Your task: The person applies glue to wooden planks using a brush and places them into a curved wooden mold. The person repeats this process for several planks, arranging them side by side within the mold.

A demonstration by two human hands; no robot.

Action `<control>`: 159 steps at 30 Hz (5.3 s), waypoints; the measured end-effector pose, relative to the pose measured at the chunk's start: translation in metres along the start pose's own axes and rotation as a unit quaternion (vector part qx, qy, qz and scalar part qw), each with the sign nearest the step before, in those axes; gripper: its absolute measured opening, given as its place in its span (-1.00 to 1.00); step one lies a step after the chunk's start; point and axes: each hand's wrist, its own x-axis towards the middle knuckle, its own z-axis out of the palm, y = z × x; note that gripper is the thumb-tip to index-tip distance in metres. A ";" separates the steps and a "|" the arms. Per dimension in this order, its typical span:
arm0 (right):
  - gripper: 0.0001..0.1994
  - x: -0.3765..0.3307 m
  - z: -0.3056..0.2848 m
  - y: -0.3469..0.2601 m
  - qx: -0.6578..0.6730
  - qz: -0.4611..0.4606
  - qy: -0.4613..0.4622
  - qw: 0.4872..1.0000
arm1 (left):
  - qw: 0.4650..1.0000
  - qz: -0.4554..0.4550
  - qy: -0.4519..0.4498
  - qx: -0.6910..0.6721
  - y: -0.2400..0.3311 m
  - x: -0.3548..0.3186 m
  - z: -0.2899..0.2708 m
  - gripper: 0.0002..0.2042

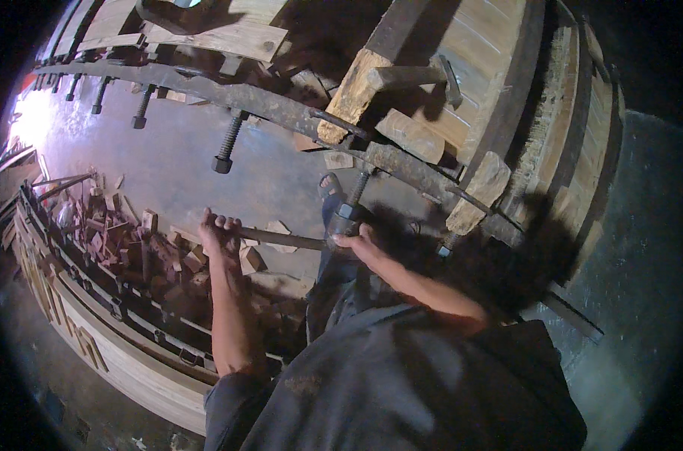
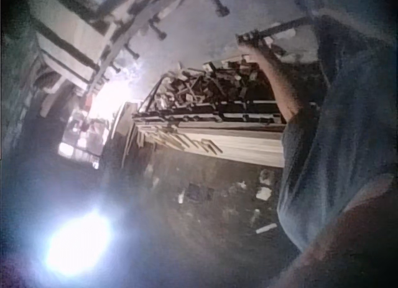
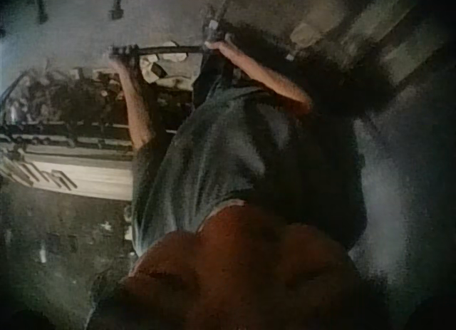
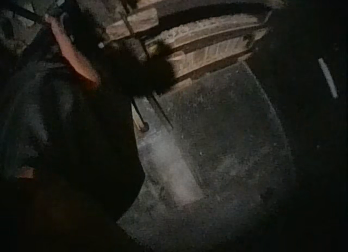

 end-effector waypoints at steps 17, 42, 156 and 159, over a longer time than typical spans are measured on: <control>-0.45 0.020 -0.015 -0.017 0.249 -0.077 -0.054 0.964 | 0.862 0.238 -0.337 0.293 -0.021 -0.179 0.041 -0.64; -0.89 0.004 0.093 -0.092 -0.270 -0.597 -0.123 0.745 | 0.911 0.298 -0.258 0.121 -0.072 -0.196 0.044 -0.65; -0.49 -0.123 -0.127 0.106 -0.299 -0.534 -0.224 0.758 | 0.681 0.396 -0.230 0.571 -0.274 -0.329 -0.035 -0.84; -0.45 -0.127 -0.130 0.106 -0.089 -0.542 -0.288 0.784 | 0.857 0.193 -0.348 0.328 -0.255 -0.339 -0.035 -0.87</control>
